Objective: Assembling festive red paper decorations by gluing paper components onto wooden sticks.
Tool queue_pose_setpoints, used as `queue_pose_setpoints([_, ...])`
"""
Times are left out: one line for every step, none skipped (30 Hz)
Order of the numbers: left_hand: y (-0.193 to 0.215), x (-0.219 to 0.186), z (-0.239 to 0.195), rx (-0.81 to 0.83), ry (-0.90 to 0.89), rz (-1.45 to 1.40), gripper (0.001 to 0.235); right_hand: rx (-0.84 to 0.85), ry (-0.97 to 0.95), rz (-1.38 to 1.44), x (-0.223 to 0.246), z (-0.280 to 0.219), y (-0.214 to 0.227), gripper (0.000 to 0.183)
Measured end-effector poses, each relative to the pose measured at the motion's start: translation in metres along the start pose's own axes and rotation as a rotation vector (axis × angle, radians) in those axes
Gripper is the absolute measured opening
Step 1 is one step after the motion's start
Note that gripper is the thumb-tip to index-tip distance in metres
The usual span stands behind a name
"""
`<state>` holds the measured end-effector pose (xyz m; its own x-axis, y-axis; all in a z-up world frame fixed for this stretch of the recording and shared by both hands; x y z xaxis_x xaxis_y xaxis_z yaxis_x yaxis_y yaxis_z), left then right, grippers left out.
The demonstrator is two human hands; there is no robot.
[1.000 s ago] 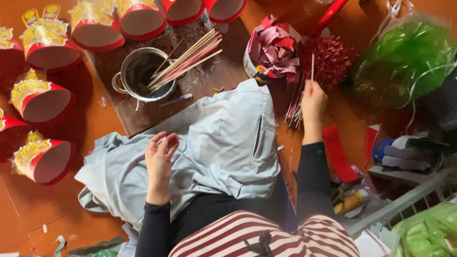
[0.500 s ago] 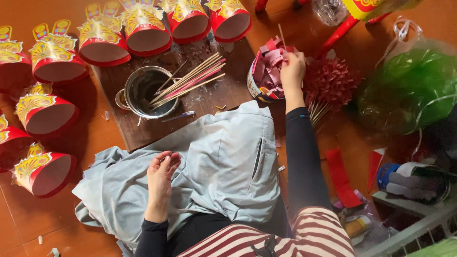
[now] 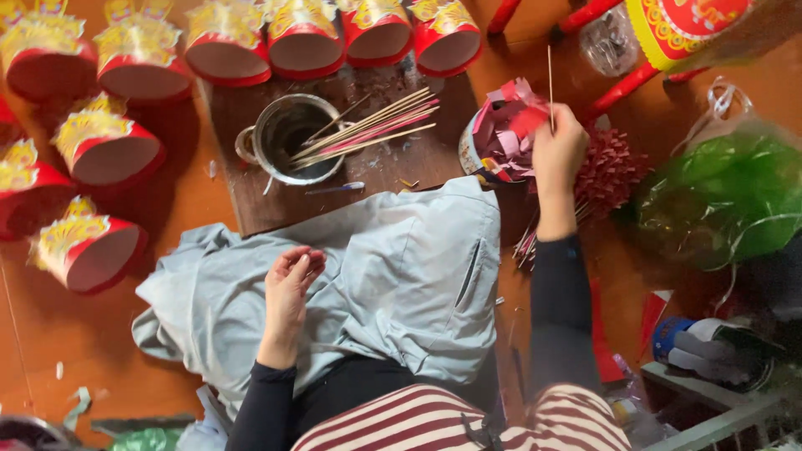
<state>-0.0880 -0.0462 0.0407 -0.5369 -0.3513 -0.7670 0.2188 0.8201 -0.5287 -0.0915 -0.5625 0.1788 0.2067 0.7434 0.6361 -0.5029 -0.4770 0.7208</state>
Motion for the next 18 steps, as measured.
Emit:
queue_pose_setpoints([-0.003, -0.003, -0.004, -0.013, -0.007, -0.009, 0.019, 0.013, 0.012, 0.002, 0.031, -0.017, 0.008, 0.021])
queue_pose_setpoints([-0.007, -0.006, -0.008, 0.021, -0.026, -0.023, 0.019, 0.138, 0.003, 0.220, 0.060, -0.033, 0.012, 0.024])
queue_pose_setpoints([-0.008, -0.008, -0.015, 0.051, -0.045, -0.037, 0.019, 0.269, -0.009, 0.438, 0.090, -0.053, 0.015, 0.026])
queue_pose_setpoints([-0.011, -0.011, -0.020, 0.035, -0.052, -0.045, 0.019, 0.287, 0.000, 0.439, 0.111, -0.073, 0.009, 0.026])
queue_pose_setpoints([-0.016, -0.015, -0.026, 0.071, -0.034, 0.059, 0.018, 0.411, -0.008, 0.434, 0.131, -0.093, 0.001, 0.023])
queue_pose_setpoints([-0.019, -0.019, -0.033, 0.107, -0.015, 0.162, 0.018, 0.535, -0.015, 0.427, 0.150, -0.115, -0.007, 0.020])
queue_pose_setpoints([-0.022, -0.023, -0.040, 0.079, -0.018, 0.154, 0.018, 0.563, -0.006, 0.432, 0.168, -0.132, -0.022, 0.020])
queue_pose_setpoints([-0.027, -0.029, -0.046, 0.150, -0.053, 0.188, 0.016, 0.702, 0.013, 0.461, 0.187, -0.150, -0.040, 0.018])
queue_pose_setpoints([-0.033, -0.036, -0.052, 0.217, -0.089, 0.222, 0.014, 0.846, 0.036, 0.489, 0.205, -0.168, -0.057, 0.016])
queue_pose_setpoints([-0.033, -0.039, -0.063, 0.183, -0.094, 0.214, 0.014, 0.879, 0.048, 0.495, 0.211, -0.185, -0.074, 0.016])
queue_pose_setpoints([-0.034, -0.045, -0.068, 0.204, -0.149, 0.220, 0.011, 0.976, -0.103, 0.594, 0.215, -0.201, -0.096, 0.016])
queue_pose_setpoints([-0.034, -0.052, -0.073, 0.224, -0.203, 0.228, 0.008, 1.071, -0.260, 0.685, 0.218, -0.217, -0.117, 0.016])
queue_pose_setpoints([-0.032, -0.056, -0.083, 0.193, -0.214, 0.226, 0.008, 1.102, -0.245, 0.687, 0.225, -0.225, -0.125, 0.016])
queue_pose_setpoints([-0.030, -0.061, -0.092, 0.179, -0.241, 0.243, 0.008, 1.065, -0.124, 0.631, 0.234, -0.231, -0.131, 0.015])
queue_pose_setpoints([-0.029, -0.066, -0.099, 0.172, -0.270, 0.259, 0.009, 1.018, -0.001, 0.574, 0.242, -0.235, -0.136, 0.014])
queue_pose_setpoints([-0.018, -0.061, -0.102, 0.148, -0.283, 0.258, 0.009, 1.039, 0.016, 0.575, 0.253, -0.236, -0.138, 0.014])
queue_pose_setpoints([-0.009, -0.052, -0.106, 0.123, -0.258, 0.288, 0.012, 1.096, -0.101, 0.669, 0.260, -0.240, -0.139, 0.016])
queue_pose_setpoints([-0.001, -0.042, -0.110, 0.097, -0.233, 0.319, 0.014, 1.150, -0.223, 0.759, 0.267, -0.245, -0.139, 0.017])
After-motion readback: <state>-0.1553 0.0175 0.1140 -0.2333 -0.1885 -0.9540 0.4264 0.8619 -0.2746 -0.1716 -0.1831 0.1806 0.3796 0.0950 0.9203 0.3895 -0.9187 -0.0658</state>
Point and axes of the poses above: each hand's wrist, its own z-axis towards the middle knuckle, its own y-axis out of the back of the hand, x = y × z, the point moved 3 cm from there along z, towards the middle knuckle, and after that the axes turned 15 degrees about x, right-handed, at the moved point
